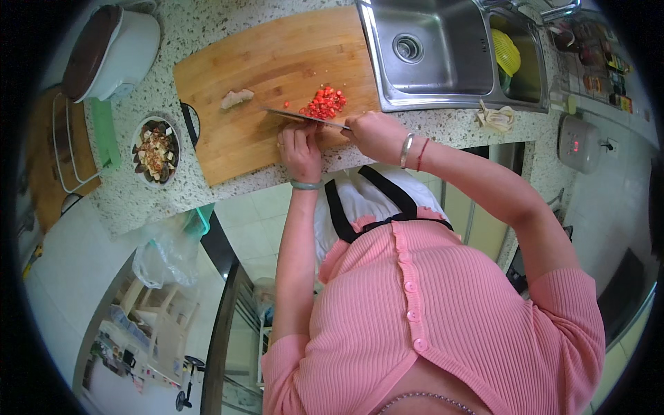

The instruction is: The person chops red chili peppers and garlic cloves on a wooden cutting board using a cleaver. They first dice the red peppers into small pieces, then peel and chop the garlic cloves, adding them to the pile of chopped ingredients.

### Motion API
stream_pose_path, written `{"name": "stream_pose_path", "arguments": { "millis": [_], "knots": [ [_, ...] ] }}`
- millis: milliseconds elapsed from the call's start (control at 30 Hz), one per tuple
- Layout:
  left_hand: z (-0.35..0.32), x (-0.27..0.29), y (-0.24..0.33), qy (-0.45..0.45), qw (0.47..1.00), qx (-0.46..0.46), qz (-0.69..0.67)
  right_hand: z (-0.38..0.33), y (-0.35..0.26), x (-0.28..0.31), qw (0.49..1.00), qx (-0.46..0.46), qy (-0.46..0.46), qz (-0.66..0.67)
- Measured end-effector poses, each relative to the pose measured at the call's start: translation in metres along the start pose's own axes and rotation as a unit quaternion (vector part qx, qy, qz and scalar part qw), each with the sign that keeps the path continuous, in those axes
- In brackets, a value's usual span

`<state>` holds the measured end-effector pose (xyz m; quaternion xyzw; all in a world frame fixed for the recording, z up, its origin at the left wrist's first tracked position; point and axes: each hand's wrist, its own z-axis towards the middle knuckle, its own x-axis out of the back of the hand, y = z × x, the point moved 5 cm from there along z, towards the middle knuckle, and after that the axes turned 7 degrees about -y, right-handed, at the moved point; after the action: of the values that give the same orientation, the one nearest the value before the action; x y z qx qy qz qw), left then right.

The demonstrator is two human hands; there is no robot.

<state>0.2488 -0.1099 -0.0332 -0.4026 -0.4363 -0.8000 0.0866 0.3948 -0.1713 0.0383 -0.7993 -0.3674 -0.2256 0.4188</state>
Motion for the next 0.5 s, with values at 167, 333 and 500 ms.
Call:
{"name": "stream_pose_path", "arguments": {
  "millis": [167, 333, 500],
  "knots": [
    [0.003, 0.001, 0.003, -0.012, 1.000, 0.000, -0.004, 0.017, 0.008, -0.020, 0.999, 0.002, 0.032, -0.015],
    [0.008, 0.000, 0.003, -0.011, 1.000, -0.009, 0.004, 0.020, 0.015, -0.011, 0.998, 0.028, 0.065, 0.004],
    [0.002, -0.001, 0.002, -0.003, 1.000, 0.000, -0.027, -0.002, 0.012, 0.005, 0.997, 0.016, 0.065, 0.038]
  ]
}}
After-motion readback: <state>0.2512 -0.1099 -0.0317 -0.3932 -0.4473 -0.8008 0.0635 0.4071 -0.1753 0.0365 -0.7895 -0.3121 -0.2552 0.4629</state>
